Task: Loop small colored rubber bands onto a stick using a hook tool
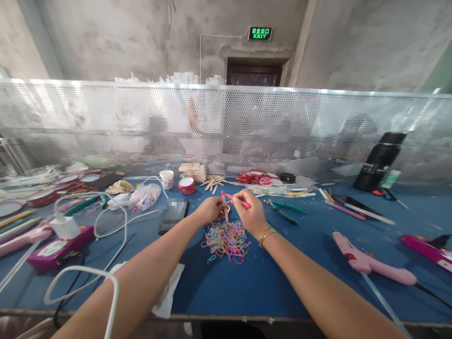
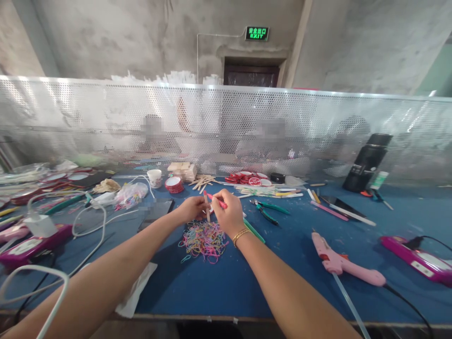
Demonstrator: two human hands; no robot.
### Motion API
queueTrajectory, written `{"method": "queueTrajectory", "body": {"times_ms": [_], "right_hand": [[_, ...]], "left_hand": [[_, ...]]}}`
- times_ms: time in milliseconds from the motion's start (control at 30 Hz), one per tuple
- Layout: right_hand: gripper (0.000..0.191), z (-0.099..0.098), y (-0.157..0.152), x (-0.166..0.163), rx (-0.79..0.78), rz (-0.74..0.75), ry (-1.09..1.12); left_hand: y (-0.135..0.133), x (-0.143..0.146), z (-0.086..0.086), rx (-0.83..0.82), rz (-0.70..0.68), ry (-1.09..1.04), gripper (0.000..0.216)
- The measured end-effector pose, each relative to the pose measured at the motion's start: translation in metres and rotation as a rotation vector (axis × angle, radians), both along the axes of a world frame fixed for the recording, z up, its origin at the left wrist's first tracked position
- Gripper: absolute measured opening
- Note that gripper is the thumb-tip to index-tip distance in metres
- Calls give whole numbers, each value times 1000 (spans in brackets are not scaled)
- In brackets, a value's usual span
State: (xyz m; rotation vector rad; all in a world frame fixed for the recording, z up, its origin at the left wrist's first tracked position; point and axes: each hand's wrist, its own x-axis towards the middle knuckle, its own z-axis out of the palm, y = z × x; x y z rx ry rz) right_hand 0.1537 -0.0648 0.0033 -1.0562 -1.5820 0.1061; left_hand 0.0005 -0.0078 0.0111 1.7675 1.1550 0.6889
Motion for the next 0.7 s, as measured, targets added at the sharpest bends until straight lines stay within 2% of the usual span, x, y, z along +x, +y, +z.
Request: {"method": "queueTrajectory", "body": {"times_ms": [700], "right_hand": [[14, 0, 0, -1, 8, 33, -32]], "left_hand": [[-2, 0, 2, 12, 0, 3, 14]]}}
